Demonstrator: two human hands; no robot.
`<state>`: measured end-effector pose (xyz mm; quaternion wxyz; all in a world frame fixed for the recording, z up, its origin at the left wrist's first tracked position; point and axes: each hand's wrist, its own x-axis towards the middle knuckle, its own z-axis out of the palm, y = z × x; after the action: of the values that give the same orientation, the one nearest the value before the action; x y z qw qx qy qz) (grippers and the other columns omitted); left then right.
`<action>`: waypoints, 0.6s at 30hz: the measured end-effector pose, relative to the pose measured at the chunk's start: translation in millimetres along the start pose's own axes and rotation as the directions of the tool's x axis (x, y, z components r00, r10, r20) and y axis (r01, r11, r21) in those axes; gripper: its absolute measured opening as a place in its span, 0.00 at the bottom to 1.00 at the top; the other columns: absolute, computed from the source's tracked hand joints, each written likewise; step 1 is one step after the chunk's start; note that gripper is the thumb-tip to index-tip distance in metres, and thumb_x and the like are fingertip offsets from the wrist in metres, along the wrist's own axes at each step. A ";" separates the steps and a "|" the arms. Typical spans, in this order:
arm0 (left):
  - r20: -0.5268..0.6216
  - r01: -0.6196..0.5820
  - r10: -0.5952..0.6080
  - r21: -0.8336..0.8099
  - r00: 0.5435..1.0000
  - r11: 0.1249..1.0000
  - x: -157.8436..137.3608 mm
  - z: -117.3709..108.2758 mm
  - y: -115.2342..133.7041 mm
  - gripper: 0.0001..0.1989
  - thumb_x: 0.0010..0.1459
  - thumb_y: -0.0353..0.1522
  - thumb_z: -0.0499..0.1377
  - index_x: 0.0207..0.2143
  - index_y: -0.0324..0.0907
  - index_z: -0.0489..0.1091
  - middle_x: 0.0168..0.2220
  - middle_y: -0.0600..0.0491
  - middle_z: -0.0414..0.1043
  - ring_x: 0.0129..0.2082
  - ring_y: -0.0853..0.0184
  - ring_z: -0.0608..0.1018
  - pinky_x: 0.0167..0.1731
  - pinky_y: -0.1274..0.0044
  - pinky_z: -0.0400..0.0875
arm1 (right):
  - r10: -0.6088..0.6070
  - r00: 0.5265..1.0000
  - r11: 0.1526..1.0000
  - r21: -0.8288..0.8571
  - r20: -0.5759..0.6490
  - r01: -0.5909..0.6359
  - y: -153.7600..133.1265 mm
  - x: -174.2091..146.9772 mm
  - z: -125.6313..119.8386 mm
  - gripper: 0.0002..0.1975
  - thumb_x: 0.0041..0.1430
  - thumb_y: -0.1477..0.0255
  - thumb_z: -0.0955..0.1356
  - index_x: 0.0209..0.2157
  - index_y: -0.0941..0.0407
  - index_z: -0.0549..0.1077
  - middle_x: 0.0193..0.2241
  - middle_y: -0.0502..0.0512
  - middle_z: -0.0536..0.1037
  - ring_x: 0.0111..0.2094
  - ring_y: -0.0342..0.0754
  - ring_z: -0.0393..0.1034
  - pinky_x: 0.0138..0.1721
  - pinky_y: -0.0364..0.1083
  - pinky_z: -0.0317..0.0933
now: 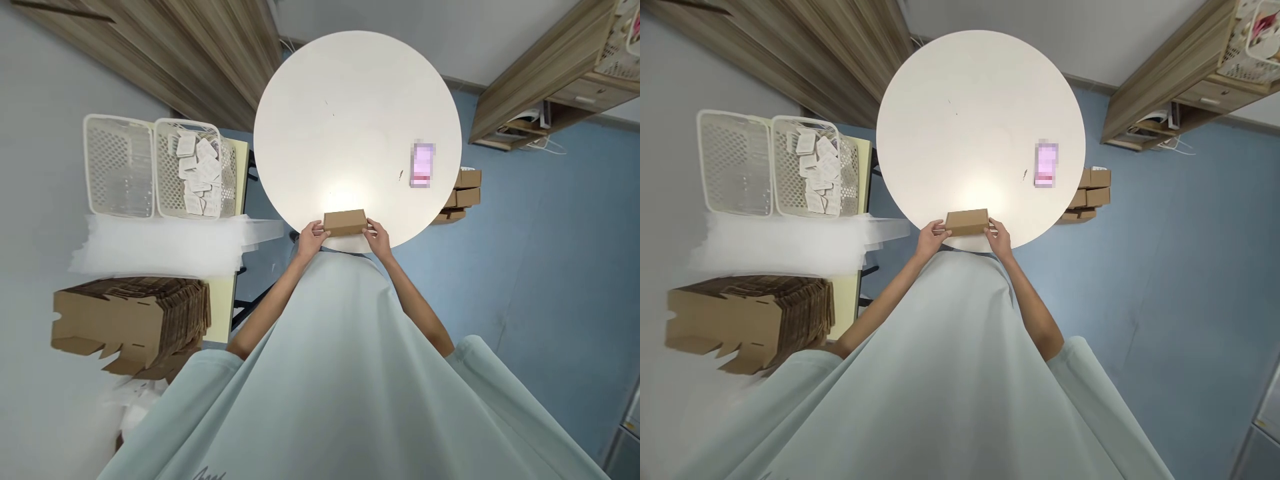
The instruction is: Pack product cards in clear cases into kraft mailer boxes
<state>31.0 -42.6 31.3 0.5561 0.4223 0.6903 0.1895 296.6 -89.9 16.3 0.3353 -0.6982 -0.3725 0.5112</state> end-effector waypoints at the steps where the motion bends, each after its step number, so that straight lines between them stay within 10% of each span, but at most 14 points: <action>1: 0.006 0.017 -0.017 -0.008 1.000 1.000 -3.1 3.1 -6.6 0.27 0.58 0.34 0.73 0.59 0.40 0.78 0.60 0.38 0.84 0.53 0.51 0.87 0.61 0.57 0.80 | 0.008 1.000 1.000 -0.006 0.001 -0.008 5.2 -4.6 0.1 0.42 0.59 0.36 0.75 0.63 0.51 0.81 0.66 0.67 0.81 0.60 0.63 0.79 0.65 0.66 0.75; 10: 0.056 0.097 -0.099 0.024 0.994 0.995 -7.1 37.2 -45.0 0.23 0.53 0.36 0.73 0.52 0.40 0.84 0.55 0.38 0.86 0.56 0.47 0.87 0.65 0.52 0.78 | 0.087 0.996 0.994 -0.074 0.023 -0.085 49.6 -12.4 -1.2 0.40 0.62 0.36 0.70 0.58 0.55 0.82 0.62 0.70 0.84 0.54 0.60 0.82 0.63 0.64 0.77; 18: 0.040 0.092 -0.086 -0.176 0.995 0.980 -52.3 32.4 -28.0 0.36 0.63 0.45 0.73 0.68 0.38 0.76 0.62 0.34 0.83 0.60 0.50 0.86 0.62 0.57 0.82 | 0.023 0.996 0.992 0.121 0.086 -0.033 39.0 -30.9 -15.6 0.43 0.59 0.37 0.73 0.63 0.54 0.83 0.66 0.66 0.83 0.61 0.62 0.82 0.69 0.65 0.72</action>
<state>51.9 -106.8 32.5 0.6106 0.3429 0.6796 0.2183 312.4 -137.3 1.5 0.3541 -0.6594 -0.3444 0.5667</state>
